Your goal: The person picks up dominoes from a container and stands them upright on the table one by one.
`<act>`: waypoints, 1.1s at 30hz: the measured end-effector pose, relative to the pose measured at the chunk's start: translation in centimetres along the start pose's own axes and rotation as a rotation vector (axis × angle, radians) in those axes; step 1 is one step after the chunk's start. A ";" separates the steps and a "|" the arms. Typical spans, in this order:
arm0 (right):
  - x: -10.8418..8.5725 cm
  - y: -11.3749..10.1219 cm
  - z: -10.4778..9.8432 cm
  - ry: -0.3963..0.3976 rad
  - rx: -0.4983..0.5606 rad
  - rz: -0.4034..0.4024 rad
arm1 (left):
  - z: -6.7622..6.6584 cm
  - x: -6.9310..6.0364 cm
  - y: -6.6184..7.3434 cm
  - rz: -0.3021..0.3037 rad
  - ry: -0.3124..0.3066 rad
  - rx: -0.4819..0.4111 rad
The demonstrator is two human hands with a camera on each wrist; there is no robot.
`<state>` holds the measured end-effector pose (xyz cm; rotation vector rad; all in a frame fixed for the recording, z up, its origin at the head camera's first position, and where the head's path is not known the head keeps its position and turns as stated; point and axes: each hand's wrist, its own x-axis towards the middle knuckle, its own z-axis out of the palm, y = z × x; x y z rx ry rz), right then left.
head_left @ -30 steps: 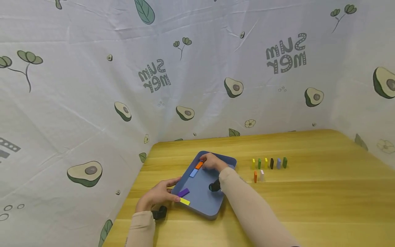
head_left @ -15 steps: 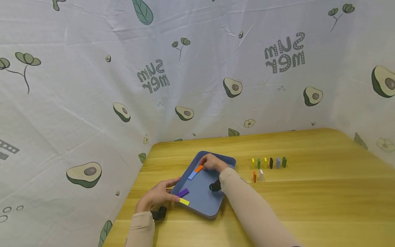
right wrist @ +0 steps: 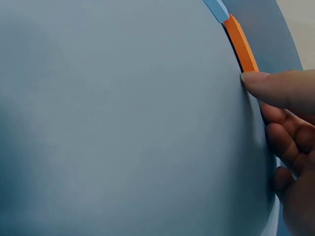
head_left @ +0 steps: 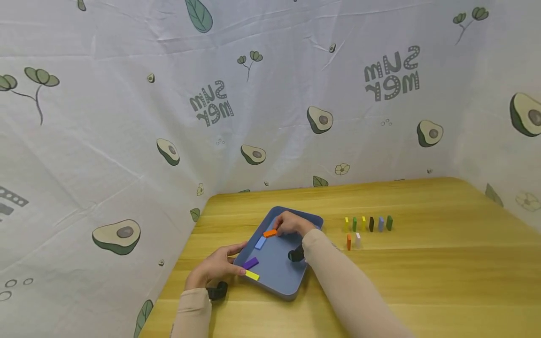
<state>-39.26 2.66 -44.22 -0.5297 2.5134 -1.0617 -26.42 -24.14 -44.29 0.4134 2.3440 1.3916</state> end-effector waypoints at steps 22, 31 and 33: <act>-1.5 -1.7 -1.1 -0.018 -0.017 -0.051 | -0.1 -0.1 0.1 -0.020 0.018 0.014; -2.6 -2.4 -1.6 0.015 0.020 -0.110 | -0.1 0.0 0.1 -0.007 0.016 0.032; -2.9 -2.5 -1.7 0.020 0.040 -0.128 | -0.1 0.0 0.1 -0.009 0.021 0.040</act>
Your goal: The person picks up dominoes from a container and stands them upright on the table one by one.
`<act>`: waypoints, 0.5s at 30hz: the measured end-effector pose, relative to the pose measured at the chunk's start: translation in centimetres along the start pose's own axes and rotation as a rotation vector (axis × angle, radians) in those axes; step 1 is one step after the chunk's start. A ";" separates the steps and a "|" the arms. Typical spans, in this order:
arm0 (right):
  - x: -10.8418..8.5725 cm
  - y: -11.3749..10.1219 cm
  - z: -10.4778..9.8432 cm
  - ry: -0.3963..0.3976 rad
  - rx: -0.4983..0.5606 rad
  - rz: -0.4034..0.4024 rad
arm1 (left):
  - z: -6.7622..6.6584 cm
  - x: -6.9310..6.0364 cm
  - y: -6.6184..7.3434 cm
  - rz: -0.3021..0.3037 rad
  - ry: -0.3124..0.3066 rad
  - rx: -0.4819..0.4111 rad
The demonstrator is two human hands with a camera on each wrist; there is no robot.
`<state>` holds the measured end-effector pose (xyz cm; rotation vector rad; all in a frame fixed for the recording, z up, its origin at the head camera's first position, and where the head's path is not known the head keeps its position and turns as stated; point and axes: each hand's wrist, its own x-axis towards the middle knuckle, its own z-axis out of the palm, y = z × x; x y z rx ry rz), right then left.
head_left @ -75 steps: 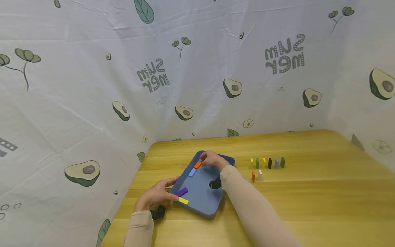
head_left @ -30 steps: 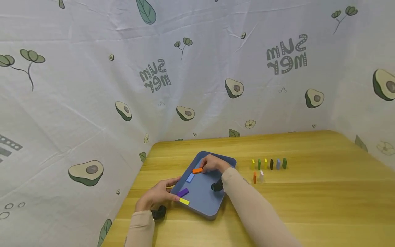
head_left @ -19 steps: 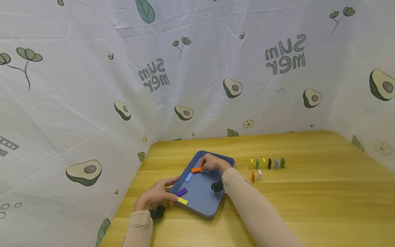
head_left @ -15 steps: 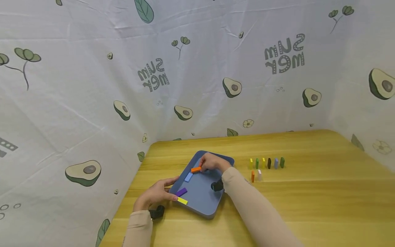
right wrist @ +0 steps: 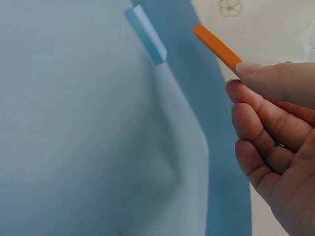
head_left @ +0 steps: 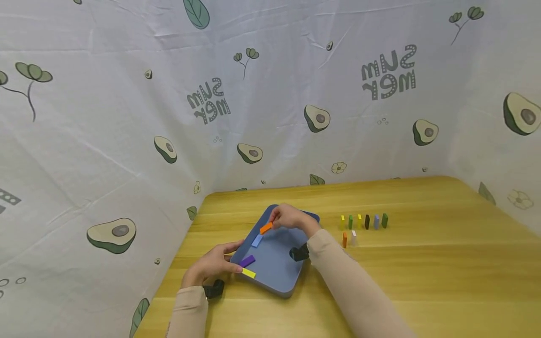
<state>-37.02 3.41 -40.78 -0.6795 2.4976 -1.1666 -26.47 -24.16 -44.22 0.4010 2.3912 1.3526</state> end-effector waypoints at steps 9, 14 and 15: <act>-1.5 -0.5 -0.2 0.022 0.073 -0.095 | 0.0 -0.1 0.0 -0.008 -0.006 -0.019; -2.7 -1.0 -0.3 0.041 0.103 -0.109 | -0.1 -0.1 0.1 0.009 -0.025 -0.030; -2.9 -1.0 -0.3 0.045 0.108 -0.109 | -0.2 -0.2 0.1 0.015 -0.028 -0.030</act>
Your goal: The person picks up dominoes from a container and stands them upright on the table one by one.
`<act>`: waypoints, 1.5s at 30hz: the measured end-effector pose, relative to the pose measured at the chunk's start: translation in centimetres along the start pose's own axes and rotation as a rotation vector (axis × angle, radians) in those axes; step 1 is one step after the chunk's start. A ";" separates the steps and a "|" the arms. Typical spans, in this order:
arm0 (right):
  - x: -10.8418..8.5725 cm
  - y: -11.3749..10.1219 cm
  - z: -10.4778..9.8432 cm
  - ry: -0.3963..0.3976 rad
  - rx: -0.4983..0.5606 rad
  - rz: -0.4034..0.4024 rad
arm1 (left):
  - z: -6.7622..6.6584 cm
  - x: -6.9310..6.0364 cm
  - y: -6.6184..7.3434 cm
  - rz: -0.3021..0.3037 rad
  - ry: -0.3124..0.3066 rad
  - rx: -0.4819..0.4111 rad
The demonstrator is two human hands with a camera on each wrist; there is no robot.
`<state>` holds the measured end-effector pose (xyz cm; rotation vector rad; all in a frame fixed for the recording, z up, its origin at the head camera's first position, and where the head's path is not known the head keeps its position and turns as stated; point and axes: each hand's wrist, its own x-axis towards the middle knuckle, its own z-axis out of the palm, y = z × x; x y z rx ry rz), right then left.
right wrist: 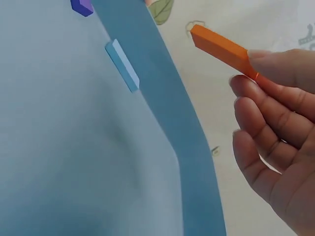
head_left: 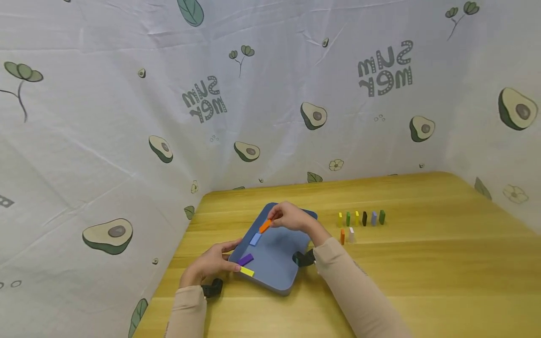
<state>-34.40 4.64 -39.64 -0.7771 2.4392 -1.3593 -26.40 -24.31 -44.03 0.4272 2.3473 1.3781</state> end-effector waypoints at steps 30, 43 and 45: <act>-5.2 1.1 -3.2 0.110 0.127 -0.064 | 0.0 -0.3 -0.2 0.014 -0.018 0.012; -8.1 1.5 -7.4 0.127 0.102 -0.095 | 0.0 -0.2 0.0 0.011 0.004 0.027; -8.5 1.7 -7.8 0.122 0.109 -0.090 | 0.0 -0.2 0.0 0.009 0.004 0.033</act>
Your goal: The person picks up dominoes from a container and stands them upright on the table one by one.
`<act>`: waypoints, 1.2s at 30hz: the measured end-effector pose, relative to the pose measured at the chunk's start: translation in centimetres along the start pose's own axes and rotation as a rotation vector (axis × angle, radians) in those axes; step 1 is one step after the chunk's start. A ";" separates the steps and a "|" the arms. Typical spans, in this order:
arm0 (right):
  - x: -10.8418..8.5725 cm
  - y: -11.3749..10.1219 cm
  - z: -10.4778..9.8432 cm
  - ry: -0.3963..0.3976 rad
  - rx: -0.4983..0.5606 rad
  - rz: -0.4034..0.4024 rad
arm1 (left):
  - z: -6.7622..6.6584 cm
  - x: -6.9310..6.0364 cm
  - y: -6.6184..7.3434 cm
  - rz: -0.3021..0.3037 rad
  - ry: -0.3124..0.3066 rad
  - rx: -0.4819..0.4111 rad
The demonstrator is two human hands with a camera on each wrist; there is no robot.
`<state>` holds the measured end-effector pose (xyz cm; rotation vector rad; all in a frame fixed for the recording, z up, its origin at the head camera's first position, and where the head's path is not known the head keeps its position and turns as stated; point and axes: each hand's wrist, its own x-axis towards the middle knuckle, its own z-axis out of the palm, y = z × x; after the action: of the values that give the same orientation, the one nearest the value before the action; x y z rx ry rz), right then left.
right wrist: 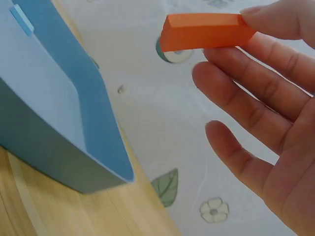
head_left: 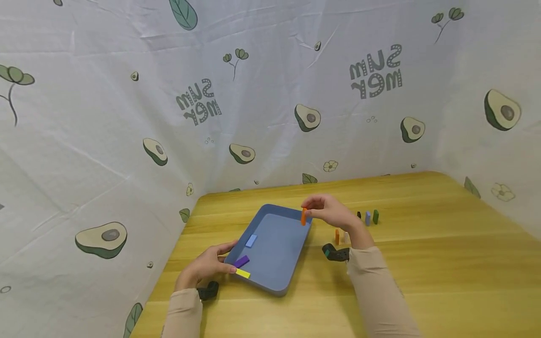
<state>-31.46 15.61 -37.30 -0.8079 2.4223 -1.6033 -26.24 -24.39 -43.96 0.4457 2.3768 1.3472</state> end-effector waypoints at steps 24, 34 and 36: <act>-5.1 1.7 -5.3 0.114 -0.011 0.095 | -0.1 0.0 0.0 0.015 -0.024 -0.024; -6.7 2.7 -6.3 0.136 -0.048 0.171 | 0.0 0.0 -0.1 0.026 -0.045 -0.076; -6.9 3.2 -6.5 0.135 -0.045 0.188 | 0.0 0.0 -0.1 0.025 -0.044 -0.072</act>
<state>-29.27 25.25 -38.61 -0.4747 2.5470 -1.5845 -26.24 -24.39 -44.03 0.4805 2.2861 1.4141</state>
